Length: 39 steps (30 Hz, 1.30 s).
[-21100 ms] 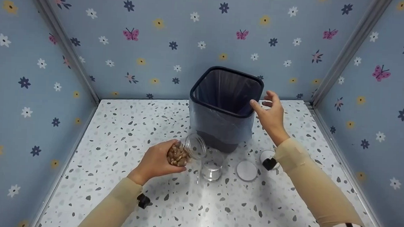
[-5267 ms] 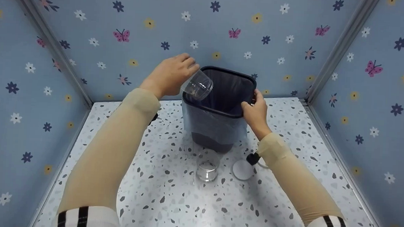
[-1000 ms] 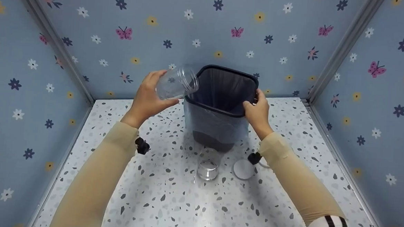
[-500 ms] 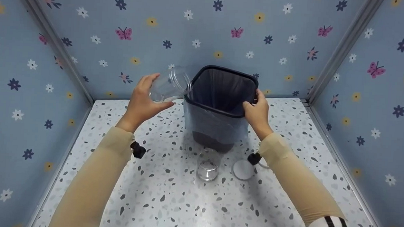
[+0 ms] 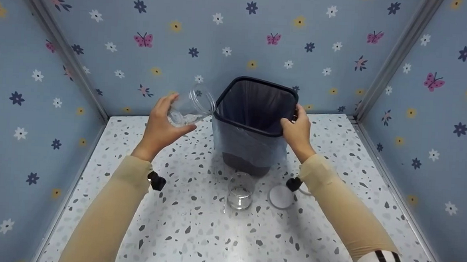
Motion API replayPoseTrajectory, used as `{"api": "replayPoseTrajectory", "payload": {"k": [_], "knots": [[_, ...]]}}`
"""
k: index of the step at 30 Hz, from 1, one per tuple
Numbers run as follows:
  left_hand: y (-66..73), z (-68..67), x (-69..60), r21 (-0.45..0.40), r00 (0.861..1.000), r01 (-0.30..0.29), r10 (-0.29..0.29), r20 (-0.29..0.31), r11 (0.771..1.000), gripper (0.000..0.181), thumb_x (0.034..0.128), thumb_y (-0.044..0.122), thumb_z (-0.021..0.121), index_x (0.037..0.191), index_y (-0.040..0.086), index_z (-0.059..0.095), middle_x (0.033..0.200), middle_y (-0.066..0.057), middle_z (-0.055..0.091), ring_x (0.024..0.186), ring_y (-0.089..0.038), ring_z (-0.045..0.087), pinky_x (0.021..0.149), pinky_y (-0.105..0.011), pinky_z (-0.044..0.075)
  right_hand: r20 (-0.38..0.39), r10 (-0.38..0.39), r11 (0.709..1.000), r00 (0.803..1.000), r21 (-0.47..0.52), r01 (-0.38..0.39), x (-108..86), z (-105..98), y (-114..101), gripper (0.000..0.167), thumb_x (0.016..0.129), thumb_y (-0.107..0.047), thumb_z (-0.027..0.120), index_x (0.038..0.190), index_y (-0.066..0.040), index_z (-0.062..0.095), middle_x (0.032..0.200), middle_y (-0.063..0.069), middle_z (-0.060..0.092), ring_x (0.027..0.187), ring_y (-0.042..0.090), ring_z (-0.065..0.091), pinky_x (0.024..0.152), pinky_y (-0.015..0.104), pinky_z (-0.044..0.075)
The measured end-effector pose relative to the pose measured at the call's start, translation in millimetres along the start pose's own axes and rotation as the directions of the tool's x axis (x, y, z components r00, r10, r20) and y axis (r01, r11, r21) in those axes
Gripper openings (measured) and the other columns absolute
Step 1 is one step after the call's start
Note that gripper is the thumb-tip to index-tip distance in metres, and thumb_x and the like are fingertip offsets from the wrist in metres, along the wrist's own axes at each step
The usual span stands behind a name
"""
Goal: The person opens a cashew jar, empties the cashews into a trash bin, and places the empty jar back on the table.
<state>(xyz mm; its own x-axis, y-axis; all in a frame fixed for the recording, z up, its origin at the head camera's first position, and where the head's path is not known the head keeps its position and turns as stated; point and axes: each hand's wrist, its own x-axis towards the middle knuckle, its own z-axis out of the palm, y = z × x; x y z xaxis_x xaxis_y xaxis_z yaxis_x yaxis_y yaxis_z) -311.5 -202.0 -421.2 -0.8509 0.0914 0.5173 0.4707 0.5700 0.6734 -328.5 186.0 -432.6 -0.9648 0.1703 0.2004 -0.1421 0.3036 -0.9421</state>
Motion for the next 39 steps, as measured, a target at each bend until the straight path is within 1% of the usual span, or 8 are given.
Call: {"api": "replayPoseTrajectory", "payload": {"k": [4, 8, 11, 15, 20, 26, 31, 39], "knots": [[-2.7, 0.8, -7.1, -0.007, 1.0, 0.006, -0.006, 0.001, 1.0, 0.097, 0.0782, 0.022, 0.1, 0.159, 0.004, 0.05, 0.156, -0.019, 0.056, 0.145, -0.037, 0.053, 0.125, -0.055, 0.043, -0.007, 0.0, 1.0, 1.0, -0.006, 0.0, 1.1, 0.1, 0.0, 0.074, 0.096, -0.005, 0.054, 0.167, 0.004, 0.033, 0.16, 0.029, 0.05, 0.146, 0.042, 0.054, 0.12, 0.052, 0.05], [-6.6, 2.7, -12.2, -0.028, 1.0, 0.016, -0.016, -0.003, 0.999, 0.097, 0.0774, 0.02, 0.101, 0.158, 0.003, 0.05, 0.154, -0.019, 0.057, 0.142, -0.037, 0.055, 0.124, -0.057, 0.044, -0.011, -0.004, 1.0, 1.0, -0.004, 0.004, 1.5, 0.5, -0.2, 0.074, 0.095, -0.004, 0.055, 0.166, 0.004, 0.034, 0.159, 0.03, 0.051, 0.146, 0.043, 0.054, 0.118, 0.052, 0.051], [-9.6, 3.8, -15.7, -0.033, 1.0, 0.029, -0.029, -0.001, 0.999, 0.097, 0.0772, 0.019, 0.1, 0.158, 0.002, 0.05, 0.154, -0.019, 0.056, 0.144, -0.038, 0.053, 0.125, -0.056, 0.042, -0.01, -0.003, 1.0, 1.0, -0.01, 0.003, 1.1, 0.4, -1.0, 0.074, 0.096, -0.004, 0.055, 0.166, 0.004, 0.034, 0.16, 0.03, 0.051, 0.145, 0.043, 0.054, 0.119, 0.052, 0.051], [-12.9, 4.7, -20.8, -0.028, 0.999, 0.048, -0.048, 0.005, 0.998, 0.097, 0.0787, 0.022, 0.1, 0.159, 0.001, 0.049, 0.155, -0.02, 0.055, 0.146, -0.038, 0.052, 0.126, -0.055, 0.042, -0.005, 0.0, 1.0, 1.0, -0.019, 0.0, 0.5, 0.0, -2.2, 0.075, 0.096, -0.005, 0.055, 0.167, 0.004, 0.033, 0.16, 0.029, 0.05, 0.145, 0.041, 0.055, 0.119, 0.052, 0.051], [-17.9, 7.2, -26.5, -0.043, 0.998, 0.059, -0.058, 0.008, 0.997, 0.096, 0.0798, 0.022, 0.099, 0.159, 0.0, 0.048, 0.156, -0.021, 0.053, 0.147, -0.038, 0.051, 0.126, -0.056, 0.043, 0.009, -0.004, 1.0, 1.0, -0.017, 0.004, -0.4, -0.5, -2.7, 0.074, 0.097, -0.006, 0.054, 0.168, 0.003, 0.032, 0.159, 0.029, 0.05, 0.143, 0.041, 0.055, 0.116, 0.053, 0.052], [-24.5, 11.5, -32.3, -0.055, 0.998, 0.069, -0.07, -0.002, 0.996, 0.095, 0.0791, 0.02, 0.099, 0.158, -0.001, 0.049, 0.155, -0.021, 0.054, 0.144, -0.038, 0.053, 0.125, -0.053, 0.045, 0.01, 0.0, 1.0, 1.0, -0.004, 0.0, -1.1, -0.6, -1.8, 0.074, 0.097, -0.004, 0.053, 0.168, 0.002, 0.032, 0.159, 0.028, 0.05, 0.143, 0.04, 0.055, 0.116, 0.052, 0.052], [-29.6, 14.5, -38.0, -0.057, 0.997, 0.078, -0.078, 0.003, 0.995, 0.095, 0.0807, 0.021, 0.099, 0.159, -0.001, 0.048, 0.157, -0.02, 0.053, 0.147, -0.039, 0.051, 0.126, -0.05, 0.044, 0.001, 0.003, 1.0, 1.0, -0.007, -0.003, -0.8, -0.5, -1.6, 0.074, 0.097, -0.004, 0.054, 0.167, 0.003, 0.033, 0.159, 0.028, 0.051, 0.143, 0.039, 0.056, 0.117, 0.052, 0.052], [-36.7, 19.9, -46.5, -0.071, 0.996, 0.095, -0.094, 0.005, 0.993, 0.095, 0.08, 0.017, 0.098, 0.158, -0.003, 0.048, 0.155, -0.022, 0.054, 0.143, -0.039, 0.054, 0.125, -0.053, 0.045, -0.002, 0.005, 1.0, 1.0, -0.005, -0.005, -1.2, -0.9, -3.3, 0.074, 0.097, -0.004, 0.054, 0.167, 0.003, 0.032, 0.159, 0.029, 0.05, 0.142, 0.04, 0.055, 0.117, 0.052, 0.052]]}}
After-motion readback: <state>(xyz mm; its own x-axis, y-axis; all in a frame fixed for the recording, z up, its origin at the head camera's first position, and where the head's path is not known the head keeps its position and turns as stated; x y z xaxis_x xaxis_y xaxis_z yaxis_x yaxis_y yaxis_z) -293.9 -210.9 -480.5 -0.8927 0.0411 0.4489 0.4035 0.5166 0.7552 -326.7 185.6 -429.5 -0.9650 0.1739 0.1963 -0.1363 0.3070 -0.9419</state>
